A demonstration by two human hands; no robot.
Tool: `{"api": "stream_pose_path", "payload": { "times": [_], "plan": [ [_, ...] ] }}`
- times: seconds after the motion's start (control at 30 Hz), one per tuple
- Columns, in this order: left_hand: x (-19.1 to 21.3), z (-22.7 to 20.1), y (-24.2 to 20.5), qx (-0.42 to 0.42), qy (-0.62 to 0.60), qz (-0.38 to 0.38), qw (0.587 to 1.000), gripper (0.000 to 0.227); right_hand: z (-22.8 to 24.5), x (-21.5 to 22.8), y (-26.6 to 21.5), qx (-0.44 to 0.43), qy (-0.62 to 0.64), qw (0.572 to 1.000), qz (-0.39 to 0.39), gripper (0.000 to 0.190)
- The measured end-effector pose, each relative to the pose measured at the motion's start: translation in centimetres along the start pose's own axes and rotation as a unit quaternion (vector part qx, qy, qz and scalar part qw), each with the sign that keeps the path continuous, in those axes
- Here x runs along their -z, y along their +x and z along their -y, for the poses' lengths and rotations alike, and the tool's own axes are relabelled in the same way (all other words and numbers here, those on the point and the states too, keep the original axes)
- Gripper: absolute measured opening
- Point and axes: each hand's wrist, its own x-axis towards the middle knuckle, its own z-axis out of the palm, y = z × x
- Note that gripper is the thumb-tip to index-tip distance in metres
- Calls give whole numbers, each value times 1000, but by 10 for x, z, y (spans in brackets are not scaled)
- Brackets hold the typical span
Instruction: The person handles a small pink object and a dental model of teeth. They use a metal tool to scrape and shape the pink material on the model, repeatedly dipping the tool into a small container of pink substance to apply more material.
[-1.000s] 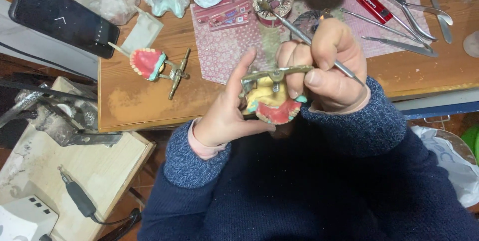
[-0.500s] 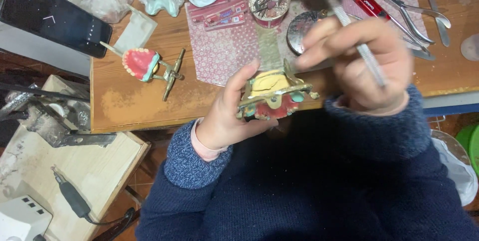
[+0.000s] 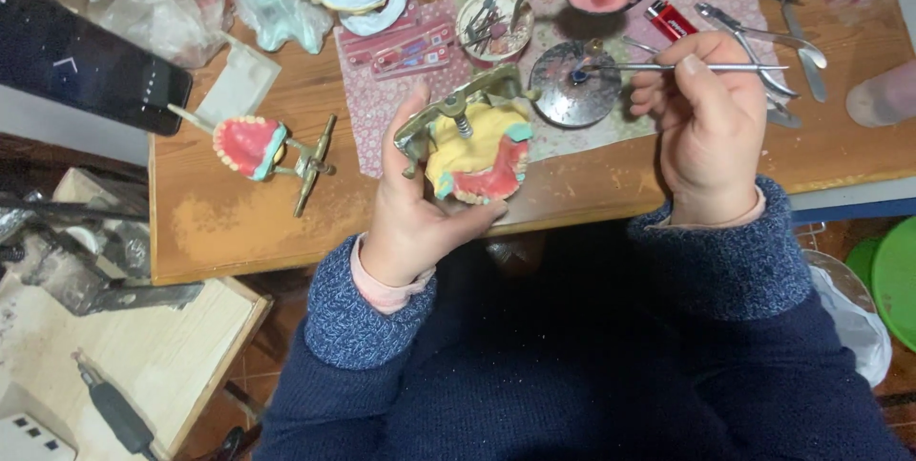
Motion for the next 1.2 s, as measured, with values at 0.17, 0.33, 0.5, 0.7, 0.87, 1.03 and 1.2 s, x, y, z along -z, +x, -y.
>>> {"api": "stream_pose_path", "payload": {
  "times": [0.17, 0.33, 0.5, 0.7, 0.87, 1.03, 1.2],
  "plan": [
    [-1, 19, 5, -9, 37, -14, 999, 117, 16, -4, 14, 41, 0, 999, 2, 15],
    [-1, 22, 10, 15, -31, -31, 999, 99, 20, 1, 30, 69, -80, 994, -9, 29],
    [1, 18, 13, 27, -23, -31, 999, 100, 17, 1, 34, 57, -78, 995, -28, 23],
    [3, 21, 11, 33, -24, -21, 999, 104, 16, -1, 34, 50, -80, 995, -27, 24],
    [6, 25, 10, 20, -34, -22, 999, 114, 14, 0, 34, 41, -77, 996, -22, 24],
    [7, 23, 10, 61, -91, -20, 994, 126, 12, 2, 34, 48, -67, 996, -33, 26],
    [8, 23, 10, 46, -39, -20, 998, 128, 5, 15, 30, 103, -84, 991, -5, 23]
  ]
}}
